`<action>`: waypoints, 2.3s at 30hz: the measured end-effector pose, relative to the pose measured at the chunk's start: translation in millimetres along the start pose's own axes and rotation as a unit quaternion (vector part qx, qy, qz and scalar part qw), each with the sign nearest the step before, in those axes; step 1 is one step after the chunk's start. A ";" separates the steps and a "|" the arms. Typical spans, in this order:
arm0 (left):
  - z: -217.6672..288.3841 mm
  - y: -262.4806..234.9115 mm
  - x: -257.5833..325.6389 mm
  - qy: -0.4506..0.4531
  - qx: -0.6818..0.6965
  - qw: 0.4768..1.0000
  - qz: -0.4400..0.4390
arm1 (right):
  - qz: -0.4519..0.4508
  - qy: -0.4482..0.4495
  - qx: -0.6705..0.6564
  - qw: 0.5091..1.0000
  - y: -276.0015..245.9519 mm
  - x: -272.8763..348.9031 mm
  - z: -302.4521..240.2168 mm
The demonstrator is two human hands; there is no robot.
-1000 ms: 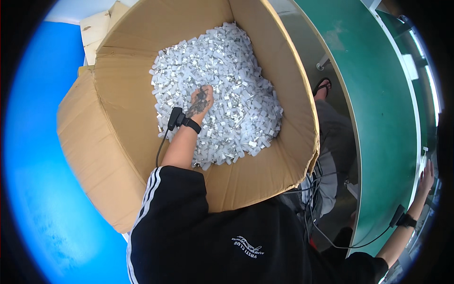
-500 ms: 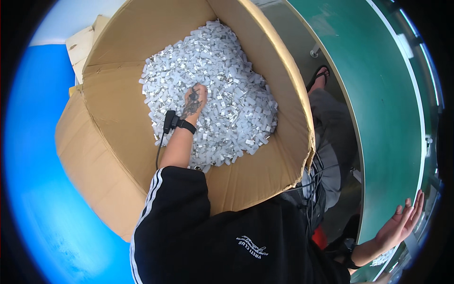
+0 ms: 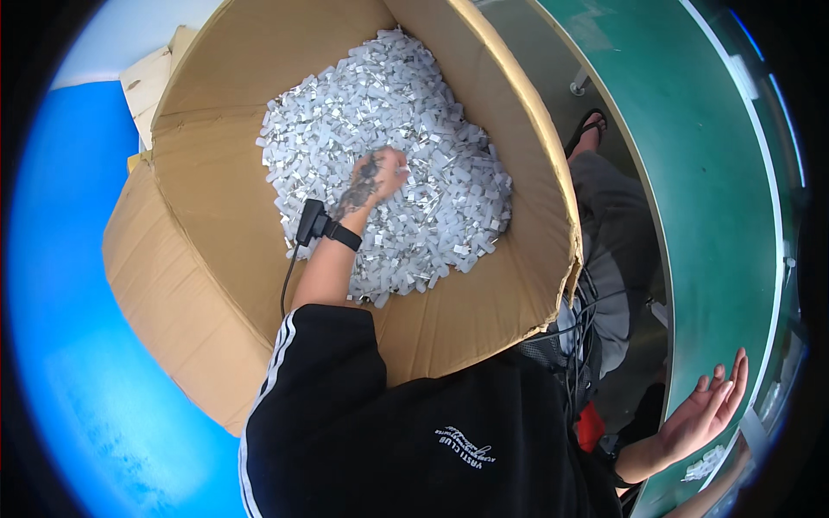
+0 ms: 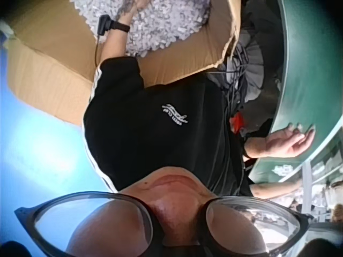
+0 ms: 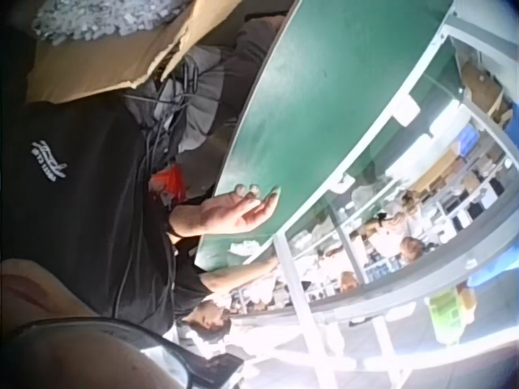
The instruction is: Assembling small electronic connectors by inserting metal pins into white plastic housings.
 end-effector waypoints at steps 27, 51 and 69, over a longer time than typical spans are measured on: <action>279.6 -193.9 177.4 0.436 0.485 0.758 0.008 | -0.374 -0.149 -0.059 0.914 209.3 53.5 -68.3; 305.8 -174.2 180.1 0.399 0.583 0.708 -0.011 | -0.287 -0.187 -0.023 0.939 169.1 52.2 -55.9; 315.2 -167.7 187.0 0.400 0.615 0.679 -0.007 | -0.270 -0.084 -0.175 0.943 151.5 54.8 -21.4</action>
Point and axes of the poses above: each hand's wrist, its own x-axis away from the middle knuckle, its own y-axis out of the palm, z = x × y, the point moved 10 cm from there along -x, towards the middle knuckle
